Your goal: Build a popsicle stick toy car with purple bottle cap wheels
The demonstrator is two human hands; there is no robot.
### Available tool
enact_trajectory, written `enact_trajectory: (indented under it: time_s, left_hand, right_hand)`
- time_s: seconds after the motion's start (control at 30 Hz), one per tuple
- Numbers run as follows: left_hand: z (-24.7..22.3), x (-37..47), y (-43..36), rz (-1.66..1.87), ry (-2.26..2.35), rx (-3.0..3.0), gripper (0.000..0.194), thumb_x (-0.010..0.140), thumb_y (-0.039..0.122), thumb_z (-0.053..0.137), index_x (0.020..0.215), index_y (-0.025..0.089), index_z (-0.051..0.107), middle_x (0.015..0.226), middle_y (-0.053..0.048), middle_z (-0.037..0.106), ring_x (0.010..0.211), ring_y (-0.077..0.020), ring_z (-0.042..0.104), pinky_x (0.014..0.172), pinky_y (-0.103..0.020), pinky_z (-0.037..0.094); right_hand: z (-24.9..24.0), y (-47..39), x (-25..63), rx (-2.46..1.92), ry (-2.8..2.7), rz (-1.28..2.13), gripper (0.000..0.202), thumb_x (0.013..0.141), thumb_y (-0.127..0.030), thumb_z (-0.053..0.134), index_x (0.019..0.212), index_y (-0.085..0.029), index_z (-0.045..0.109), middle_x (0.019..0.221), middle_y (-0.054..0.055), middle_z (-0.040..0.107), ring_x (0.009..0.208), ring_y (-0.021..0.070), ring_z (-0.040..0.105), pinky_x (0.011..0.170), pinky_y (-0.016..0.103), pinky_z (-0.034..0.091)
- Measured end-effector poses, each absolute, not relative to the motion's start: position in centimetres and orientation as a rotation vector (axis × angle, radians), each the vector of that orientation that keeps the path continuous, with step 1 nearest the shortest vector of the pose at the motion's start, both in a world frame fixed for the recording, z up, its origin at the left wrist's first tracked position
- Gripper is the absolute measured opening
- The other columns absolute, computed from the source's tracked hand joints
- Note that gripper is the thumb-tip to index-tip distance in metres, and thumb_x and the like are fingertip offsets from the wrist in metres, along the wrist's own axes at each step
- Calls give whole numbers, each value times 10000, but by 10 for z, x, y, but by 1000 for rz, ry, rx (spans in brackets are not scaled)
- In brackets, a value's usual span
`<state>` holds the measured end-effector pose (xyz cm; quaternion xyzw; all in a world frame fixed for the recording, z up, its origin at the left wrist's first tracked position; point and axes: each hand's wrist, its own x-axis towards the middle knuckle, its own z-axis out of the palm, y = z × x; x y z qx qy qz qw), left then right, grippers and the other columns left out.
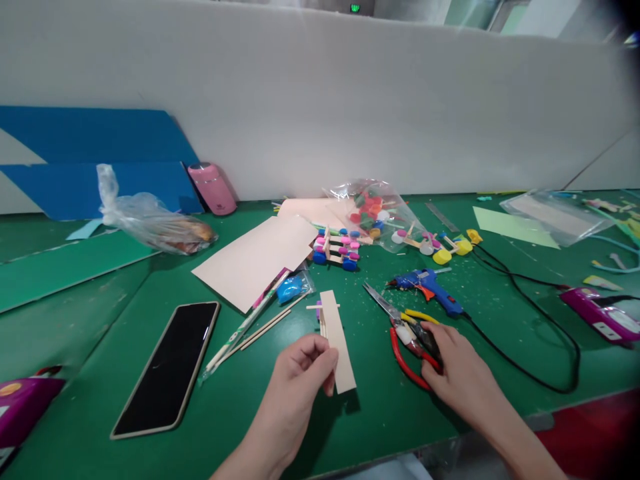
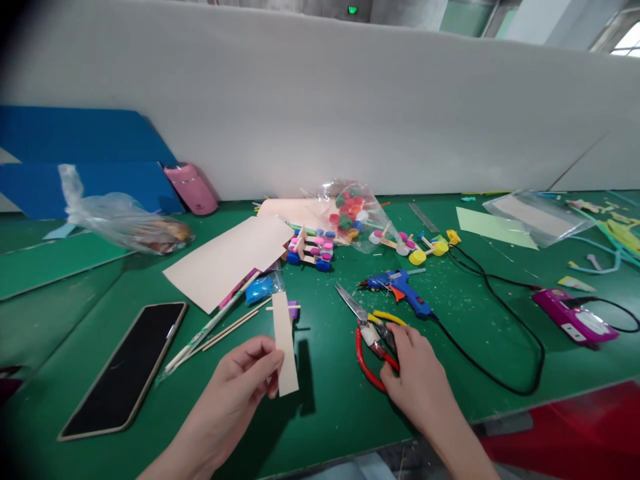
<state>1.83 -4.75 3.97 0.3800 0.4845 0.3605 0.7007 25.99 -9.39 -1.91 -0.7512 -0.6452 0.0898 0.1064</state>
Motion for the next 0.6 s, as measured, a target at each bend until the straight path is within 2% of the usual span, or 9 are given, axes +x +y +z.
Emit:
enact_trajectory:
  time_s: [0.23, 0.4, 0.5, 0.6]
  left_hand:
    - [40, 16, -45, 835, 1131, 871, 189, 716, 244, 593, 572, 159, 505, 477, 55, 466, 459, -70, 409, 487, -207, 305]
    - [39, 15, -45, 853, 1129, 866, 190, 713, 235, 590, 563, 159, 504, 472, 59, 454, 450, -64, 396, 480, -205, 296]
    - [41, 16, -44, 856, 1133, 868, 200, 713, 233, 591, 551, 157, 502, 466, 60, 448, 444, -61, 387, 470, -202, 284]
    - [43, 19, -43, 858, 1135, 867, 208, 713, 236, 593, 545, 154, 502, 460, 64, 438, 442, -58, 378, 461, -198, 274]
  right_hand:
    - [-10, -79, 262, -2362, -1834, 392, 500, 657, -210, 500, 1138, -75, 484, 1061, 163, 560, 954, 299, 539, 803, 393, 427]
    - [-6, -84, 269, -2308, -1654, 558, 405, 658, -209, 504, 1060, -155, 505, 1047, 119, 579, 920, 281, 561, 802, 388, 417]
    - [-1, -90, 263, -2006, -1442, 839, 361, 676, -209, 523, 1034, -193, 478, 883, 53, 597, 767, 217, 576, 702, 325, 443]
    - [6, -94, 240, -1586, -1149, 1219, 329, 694, -281, 605, 988, -201, 479, 648, -32, 512, 552, 130, 496, 514, 238, 412]
